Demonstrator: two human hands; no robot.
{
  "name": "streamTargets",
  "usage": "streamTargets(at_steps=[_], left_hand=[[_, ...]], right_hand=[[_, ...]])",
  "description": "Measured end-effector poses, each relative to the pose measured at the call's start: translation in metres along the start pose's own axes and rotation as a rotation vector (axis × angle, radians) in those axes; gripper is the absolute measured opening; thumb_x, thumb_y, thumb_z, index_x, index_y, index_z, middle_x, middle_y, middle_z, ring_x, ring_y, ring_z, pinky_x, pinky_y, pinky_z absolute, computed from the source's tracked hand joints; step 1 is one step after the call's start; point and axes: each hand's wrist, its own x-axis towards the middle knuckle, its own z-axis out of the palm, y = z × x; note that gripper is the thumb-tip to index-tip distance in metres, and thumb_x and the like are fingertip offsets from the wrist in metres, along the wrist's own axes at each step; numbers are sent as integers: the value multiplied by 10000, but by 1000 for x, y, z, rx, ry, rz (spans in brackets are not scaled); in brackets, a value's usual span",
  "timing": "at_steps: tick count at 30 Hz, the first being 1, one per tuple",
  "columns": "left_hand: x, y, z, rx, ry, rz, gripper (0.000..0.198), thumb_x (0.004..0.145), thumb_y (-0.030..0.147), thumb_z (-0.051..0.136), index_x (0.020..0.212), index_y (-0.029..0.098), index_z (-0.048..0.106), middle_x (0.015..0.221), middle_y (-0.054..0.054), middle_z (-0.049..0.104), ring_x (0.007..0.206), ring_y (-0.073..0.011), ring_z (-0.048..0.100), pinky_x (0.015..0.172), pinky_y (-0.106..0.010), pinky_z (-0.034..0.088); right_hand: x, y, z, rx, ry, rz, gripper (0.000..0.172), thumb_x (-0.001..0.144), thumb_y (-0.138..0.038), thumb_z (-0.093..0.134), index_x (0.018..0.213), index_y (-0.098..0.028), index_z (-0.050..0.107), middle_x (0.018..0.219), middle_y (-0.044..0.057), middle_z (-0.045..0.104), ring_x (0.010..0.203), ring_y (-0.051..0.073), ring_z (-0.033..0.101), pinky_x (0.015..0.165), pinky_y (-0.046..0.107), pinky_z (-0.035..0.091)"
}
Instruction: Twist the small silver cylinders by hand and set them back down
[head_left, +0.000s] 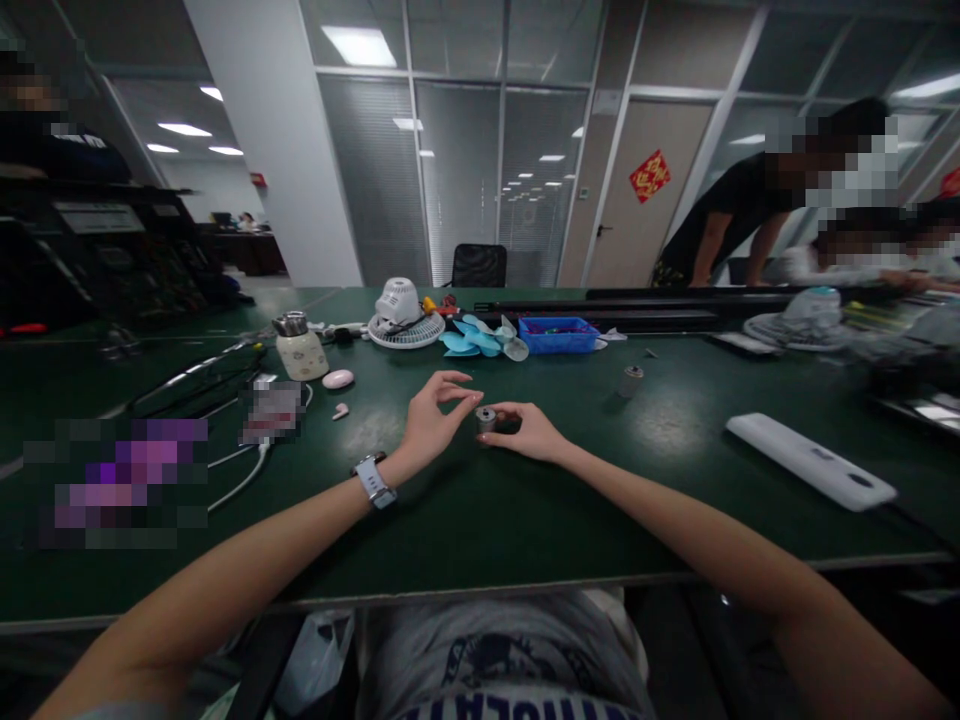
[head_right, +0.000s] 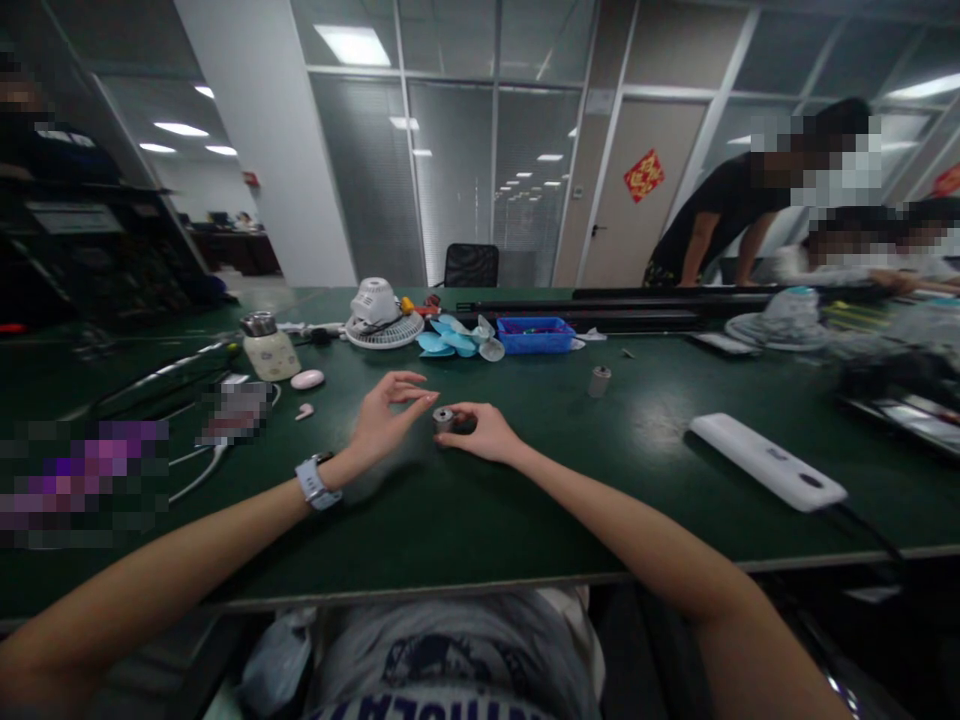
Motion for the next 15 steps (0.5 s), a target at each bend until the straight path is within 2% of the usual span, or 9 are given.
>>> streamTargets(at_steps=[2,5,9,12,15], left_hand=[[-4,-10,-8,15,-46,-37,399,781,418,675,1101,210,556,978,-75,744,987,-227,694,920,-397,499],[-11,-27,-18,86,-213,-145,413,744,418,709,1083,217,587,952,-76,753,989,-252,698,903,-411,512],[-14,-41,-18,103,-358,-166,444,762,417,689,1162,250,592,1048,-75,742,1009,-261,696,909,-410,511],[-14,-41,-16,102,-406,-165,458,801,421,645,1220,254,568,1114,-77,724,1048,-260,681,922,-403,503],[-14,-39,-16,76,-374,-159,427,868,431,547,1245,230,539,1190,-91,691,1122,-241,644,957,-392,482]], right_hand=[[-1,-2,0,-11,16,-14,462,712,-367,766,1124,-176,679,1045,66,718,955,197,660,911,369,496],[-3,-6,1,-34,55,-39,450,718,-388,760,1114,-189,685,1085,70,712,1010,210,652,931,376,492],[-2,-12,3,-102,85,-87,407,736,-386,746,1093,-199,692,1081,66,714,1019,211,656,928,356,493],[-1,-13,3,-164,79,-99,385,751,-384,732,1085,-196,693,1037,60,724,965,196,669,882,325,506],[-1,-9,-7,-249,66,-85,371,737,-416,735,1038,-202,702,985,43,733,920,187,675,859,320,509]])
